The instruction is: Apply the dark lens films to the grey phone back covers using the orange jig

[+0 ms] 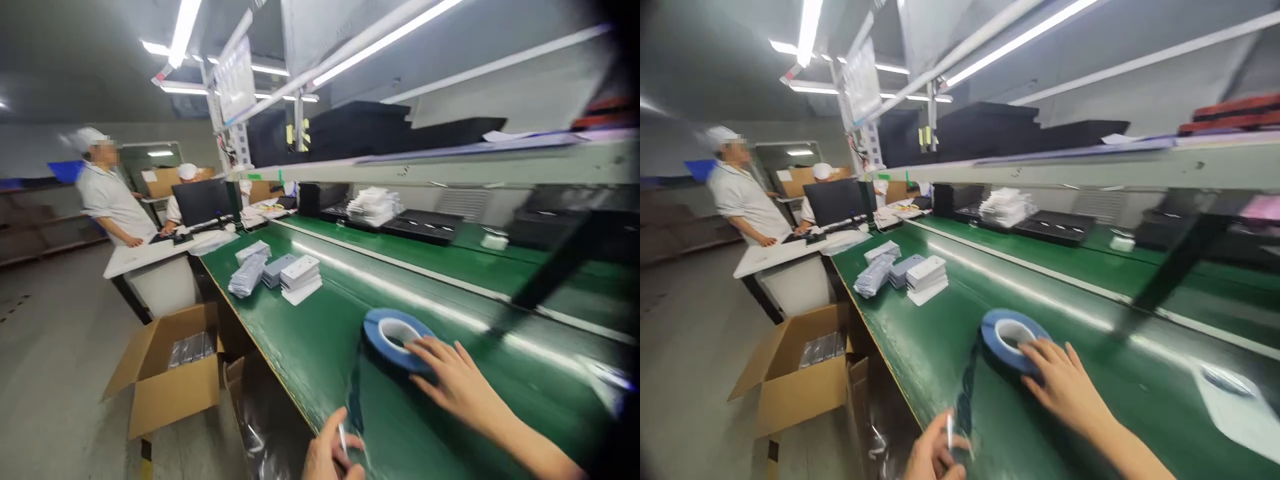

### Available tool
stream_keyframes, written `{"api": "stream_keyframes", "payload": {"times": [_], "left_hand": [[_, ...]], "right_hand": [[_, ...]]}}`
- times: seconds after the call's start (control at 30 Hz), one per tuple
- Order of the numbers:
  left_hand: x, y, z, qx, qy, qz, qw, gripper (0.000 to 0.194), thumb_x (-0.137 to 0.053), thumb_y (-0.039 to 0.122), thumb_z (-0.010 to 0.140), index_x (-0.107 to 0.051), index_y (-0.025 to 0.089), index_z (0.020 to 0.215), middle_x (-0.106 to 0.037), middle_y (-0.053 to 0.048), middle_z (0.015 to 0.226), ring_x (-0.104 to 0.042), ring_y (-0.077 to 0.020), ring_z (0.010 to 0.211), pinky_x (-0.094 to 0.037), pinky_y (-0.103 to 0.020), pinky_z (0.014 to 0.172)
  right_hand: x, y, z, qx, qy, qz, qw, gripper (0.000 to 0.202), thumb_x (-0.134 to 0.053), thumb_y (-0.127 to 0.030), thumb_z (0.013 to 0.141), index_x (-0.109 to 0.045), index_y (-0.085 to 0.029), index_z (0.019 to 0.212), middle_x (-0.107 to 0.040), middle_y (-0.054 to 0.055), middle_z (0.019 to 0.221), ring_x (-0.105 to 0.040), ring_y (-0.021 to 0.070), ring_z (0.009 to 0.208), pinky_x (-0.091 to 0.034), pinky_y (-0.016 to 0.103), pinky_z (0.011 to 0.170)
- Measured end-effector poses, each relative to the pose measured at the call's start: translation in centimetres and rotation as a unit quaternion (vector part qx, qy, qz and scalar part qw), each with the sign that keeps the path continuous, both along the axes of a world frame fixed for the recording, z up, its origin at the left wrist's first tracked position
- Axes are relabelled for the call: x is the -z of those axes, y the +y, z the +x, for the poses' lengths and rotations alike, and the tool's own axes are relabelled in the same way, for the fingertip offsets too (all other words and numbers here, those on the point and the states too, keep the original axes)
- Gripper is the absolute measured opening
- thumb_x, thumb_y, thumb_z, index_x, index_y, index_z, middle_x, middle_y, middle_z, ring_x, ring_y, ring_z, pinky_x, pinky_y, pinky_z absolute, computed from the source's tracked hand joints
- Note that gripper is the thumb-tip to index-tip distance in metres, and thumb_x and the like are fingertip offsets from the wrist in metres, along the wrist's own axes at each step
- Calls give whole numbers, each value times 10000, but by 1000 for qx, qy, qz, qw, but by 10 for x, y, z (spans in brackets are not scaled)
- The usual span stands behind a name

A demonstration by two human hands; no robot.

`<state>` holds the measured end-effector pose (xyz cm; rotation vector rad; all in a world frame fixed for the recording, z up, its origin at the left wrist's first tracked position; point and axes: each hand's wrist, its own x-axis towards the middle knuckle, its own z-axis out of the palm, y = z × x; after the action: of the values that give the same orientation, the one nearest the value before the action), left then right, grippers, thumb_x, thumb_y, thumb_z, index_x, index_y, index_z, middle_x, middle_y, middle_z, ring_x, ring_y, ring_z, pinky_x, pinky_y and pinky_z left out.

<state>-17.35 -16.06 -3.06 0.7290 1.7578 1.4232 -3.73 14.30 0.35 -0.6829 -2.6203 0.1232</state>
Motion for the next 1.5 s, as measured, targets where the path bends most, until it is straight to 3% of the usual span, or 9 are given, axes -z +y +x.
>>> {"api": "stream_keyframes", "payload": {"times": [0.1, 0.37, 0.7, 0.83, 1.0, 1.1, 1.33, 1.43, 1.5], "left_hand": [[-8, -4, -3, 6, 0, 9, 1000, 781, -767, 270, 739, -525, 186, 1476, -751, -126, 1188, -660, -170, 771, -545, -290, 734], [-17, 15, -30, 61, -69, 0, 996, 809, -766, 368, 810, -446, 126, 1512, -679, -191, 1273, -708, -128, 669, -557, -275, 684], [-22, 16, -37, 101, -68, 37, 992, 443, -685, 318, 865, -673, 109, 1255, -759, -140, 1101, -740, -200, 800, -573, -328, 807], [-29, 16, -33, 100, -63, 37, 992, 447, -709, 351, 861, -690, 117, 1241, -768, -138, 1103, -741, -211, 819, -570, -336, 830], [-34, 17, -24, 92, -44, 38, 994, 478, -731, 391, 851, -695, 116, 1241, -769, -148, 1108, -742, -208, 805, -573, -334, 823], [-35, 18, -18, 84, -18, 36, 996, 440, -720, 386, 864, -703, 123, 1216, -778, -129, 1054, -738, -198, 824, -569, -326, 862], [-42, 14, -14, 30, 134, -13, 990, 464, -626, 389, 914, -615, 166, 1321, -727, -155, 1235, -710, -215, 895, -551, -378, 900], [-58, 15, 5, -118, 318, 27, 940, 514, -664, 339, 887, -586, 190, 1373, -621, -145, 1394, -605, -291, 1214, -453, -451, 1072], [-70, 20, 28, -176, 353, 120, 911, 458, -694, 301, 871, -625, 184, 1309, -631, -132, 1355, -588, -291, 1228, -460, -429, 1066]], "right_hand": [[-16, -35, 13, 57, 44, -38, 997, 431, -559, -359, 877, -687, -168, 1242, -629, 206, 1362, -578, 368, 1275, -412, 564, 1126], [-22, -146, -20, -16, 107, -332, 937, 313, -636, -271, 915, -705, -188, 1209, -698, 118, 1222, -675, 248, 1115, -514, 431, 1033], [-21, -158, -31, -48, 81, -336, 937, 370, -677, -152, 878, -709, -194, 1244, -700, 107, 1229, -666, 243, 1127, -519, 404, 1026], [-27, -162, -23, -55, 83, -313, 944, 234, -650, -144, 896, -755, -235, 1084, -717, 74, 1189, -666, 227, 1109, -526, 386, 997], [-32, -157, -17, -33, 81, -345, 934, 426, -711, -146, 844, -670, -208, 1263, -715, 72, 1081, -679, 223, 988, -550, 373, 901], [-37, -154, -12, -43, 89, -350, 932, 234, -658, -114, 876, -759, -221, 1057, -696, 54, 993, -666, 211, 971, -537, 349, 886], [-71, -159, 73, -16, 173, -391, 904, 85, -718, -218, 869, -790, -251, 902, -575, 26, 957, -608, 162, 863, -507, 310, 820], [-69, -154, 131, 61, 221, -422, 877, 207, -692, -373, 912, -777, -234, 784, -540, 11, 800, -556, 153, 738, -468, 296, 693], [-57, -149, 164, 127, 253, -423, 861, 307, -687, -435, 909, -754, -221, 700, -508, 5, 711, -507, 152, 673, -425, 296, 622]]}}
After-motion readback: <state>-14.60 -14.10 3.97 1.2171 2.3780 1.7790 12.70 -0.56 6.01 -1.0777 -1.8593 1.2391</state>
